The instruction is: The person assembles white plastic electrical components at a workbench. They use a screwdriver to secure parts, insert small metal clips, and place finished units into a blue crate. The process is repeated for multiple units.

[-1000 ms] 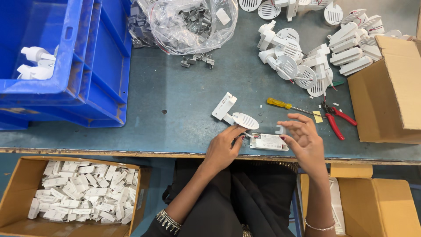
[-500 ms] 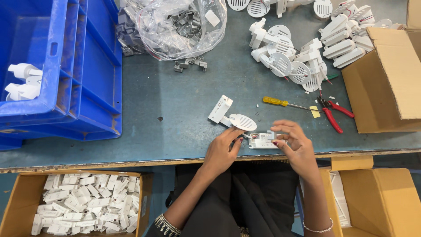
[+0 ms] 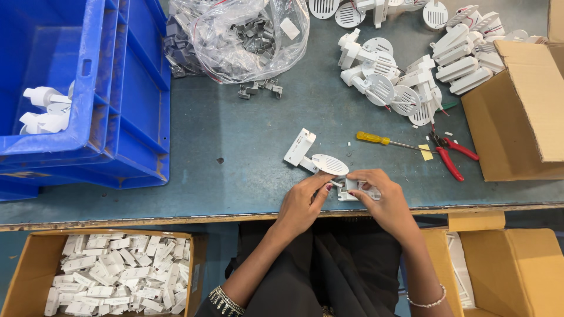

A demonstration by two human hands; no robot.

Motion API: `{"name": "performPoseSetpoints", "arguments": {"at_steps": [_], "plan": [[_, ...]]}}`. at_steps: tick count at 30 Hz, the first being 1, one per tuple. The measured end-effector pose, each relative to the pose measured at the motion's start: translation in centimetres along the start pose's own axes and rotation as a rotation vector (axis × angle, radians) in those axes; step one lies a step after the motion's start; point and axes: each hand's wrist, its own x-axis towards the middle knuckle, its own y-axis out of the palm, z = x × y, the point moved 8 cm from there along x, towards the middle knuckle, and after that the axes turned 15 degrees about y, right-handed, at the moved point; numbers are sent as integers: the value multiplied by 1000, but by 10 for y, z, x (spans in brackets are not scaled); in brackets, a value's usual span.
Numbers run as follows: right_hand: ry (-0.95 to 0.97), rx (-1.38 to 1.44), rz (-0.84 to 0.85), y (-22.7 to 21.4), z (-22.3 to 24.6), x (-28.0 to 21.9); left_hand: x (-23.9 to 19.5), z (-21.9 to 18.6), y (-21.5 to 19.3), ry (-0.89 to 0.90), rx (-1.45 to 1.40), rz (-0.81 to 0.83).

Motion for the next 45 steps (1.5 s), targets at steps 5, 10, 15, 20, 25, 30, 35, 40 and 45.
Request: {"name": "performPoseSetpoints", "arguments": {"at_steps": [5,10,15,20,25,30,35,40,45], "plan": [[-14,-97,54,2,11,5,0,-1,-1,37,9,-23],[-2,-180,92,3,15,8,2,-11,-4,149,61,-55],[4,-246,153,8,16,14,0,0,0,-45,28,5],[-104,-261,135,6,21,16,1,0,-1,-23,42,-6],[8,-351,142,12,12,22,1,2,1,-24,55,-16],[83,-431,188,16,5,32,1,7,5,-91,100,8],[58,-383,175,19,6,33,4,-2,5,-32,142,-24],[0,-240,165,15,0,25,3,-9,5,25,218,-30],[-151,-202,111,10,4,-3,-1,-4,8,-19,218,19]]}}
